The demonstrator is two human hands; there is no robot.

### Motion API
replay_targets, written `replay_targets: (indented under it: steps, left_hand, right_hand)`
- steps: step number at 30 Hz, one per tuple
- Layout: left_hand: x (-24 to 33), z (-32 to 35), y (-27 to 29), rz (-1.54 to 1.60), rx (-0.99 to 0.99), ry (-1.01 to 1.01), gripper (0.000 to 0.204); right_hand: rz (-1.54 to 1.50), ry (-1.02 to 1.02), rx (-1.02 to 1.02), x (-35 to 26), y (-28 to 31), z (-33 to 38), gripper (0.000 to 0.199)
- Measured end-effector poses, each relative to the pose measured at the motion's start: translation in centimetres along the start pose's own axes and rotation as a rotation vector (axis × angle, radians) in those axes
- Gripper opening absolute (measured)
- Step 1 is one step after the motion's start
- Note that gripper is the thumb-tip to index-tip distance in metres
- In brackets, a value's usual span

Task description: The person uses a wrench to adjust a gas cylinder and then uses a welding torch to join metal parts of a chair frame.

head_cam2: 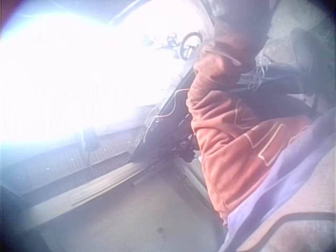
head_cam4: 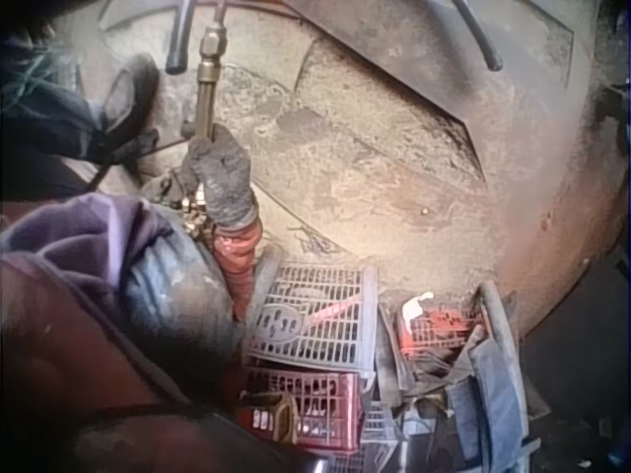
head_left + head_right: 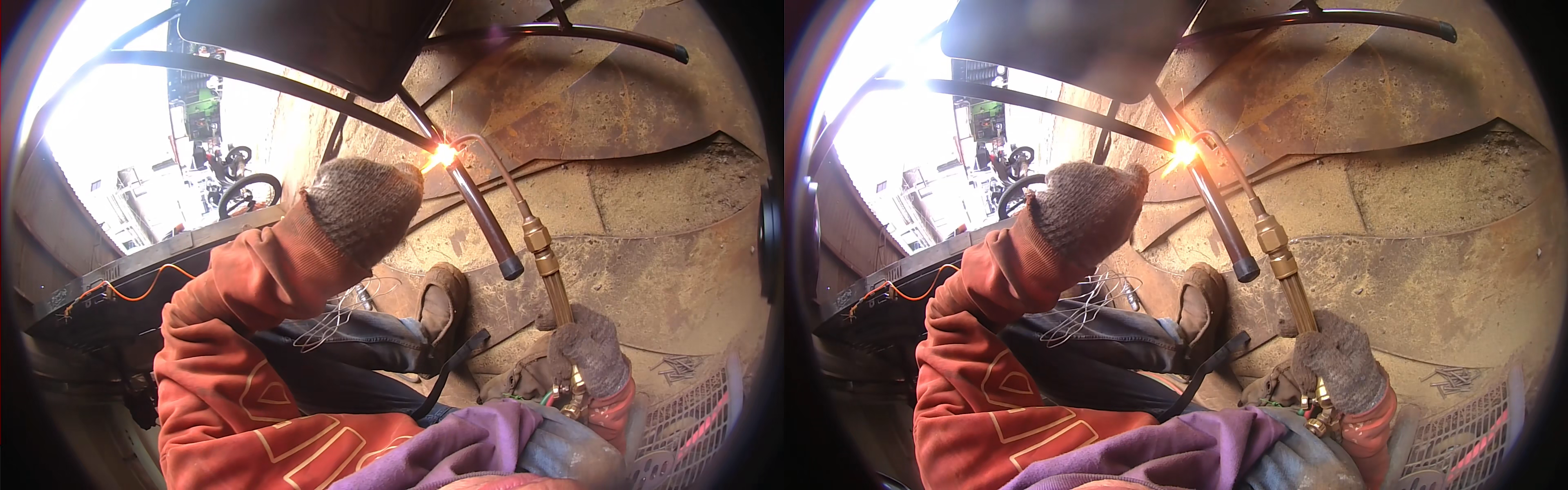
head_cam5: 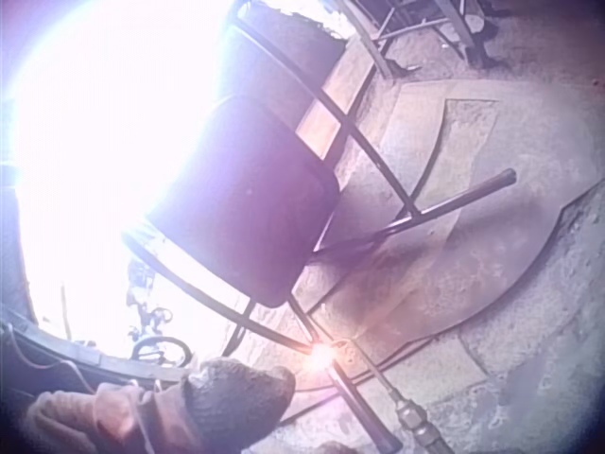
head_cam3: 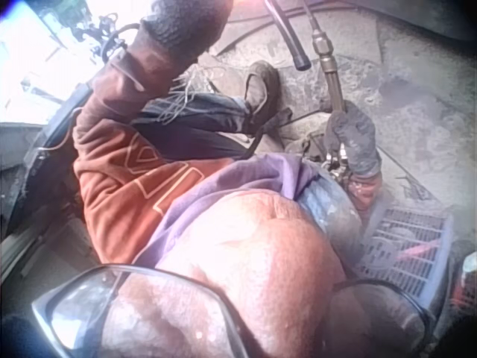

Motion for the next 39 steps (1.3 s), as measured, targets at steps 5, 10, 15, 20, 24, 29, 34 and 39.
replay_targets:
  steps: [5, 10, 15, 20, 24, 29, 34, 39]
  left_hand:
    - [-0.25, 0.04, -0.15, 0.040, -0.012, 0.018, 0.013]
    - [-0.31, -0.39, -0.02, 0.068, -0.041, 0.054, 0.014]
    - [-0.69, 0.03, -0.32, 0.082, -0.039, 0.055, 0.016]
    - [-0.49, -0.38, -0.23, 0.097, -0.095, 0.071, 0.019]
    - [-0.79, -0.41, -0.57, 0.109, -0.123, 0.112, 0.019]
    - [-0.72, -0.50, -0.49, 0.119, -0.114, 0.112, 0.017]
    - [-0.89, -0.26, -0.67, 0.139, -0.118, 0.118, 0.017]
    - [-0.92, -0.12, -0.67, 0.120, -0.109, 0.113, 0.015]
  right_hand:
    - [0.037, -0.006, 0.028, 0.01, 0.16, -0.02, 0.030]
    - [0.080, 0.008, 0.018, 0.28, 0.41, -0.19, 0.030]
    - [0.008, 0.018, -0.004, -0.52, -0.45, 0.02, 0.031]
    - [0.006, 0.010, -0.012, -0.20, -0.28, 0.00, 0.032]
    - [0.005, 0.016, -0.015, -0.23, -0.27, 0.00, 0.033]
    - [0.005, 0.001, -0.010, -0.18, -0.16, 0.05, 0.032]
    - [0.029, -0.002, 0.012, 0.19, 0.14, -0.03, 0.032]
    - [0.041, 0.007, 0.007, -0.04, -0.04, -0.06, 0.032]
Point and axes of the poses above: each hand's wrist, its own z-axis away from the middle knuckle, its own y-axis out of the back of the hand, x = y × z, the point moved 10 cm from there along -z, towards the middle knuckle, and after that the axes turned 7 degrees about x, right-handed, at the moved point
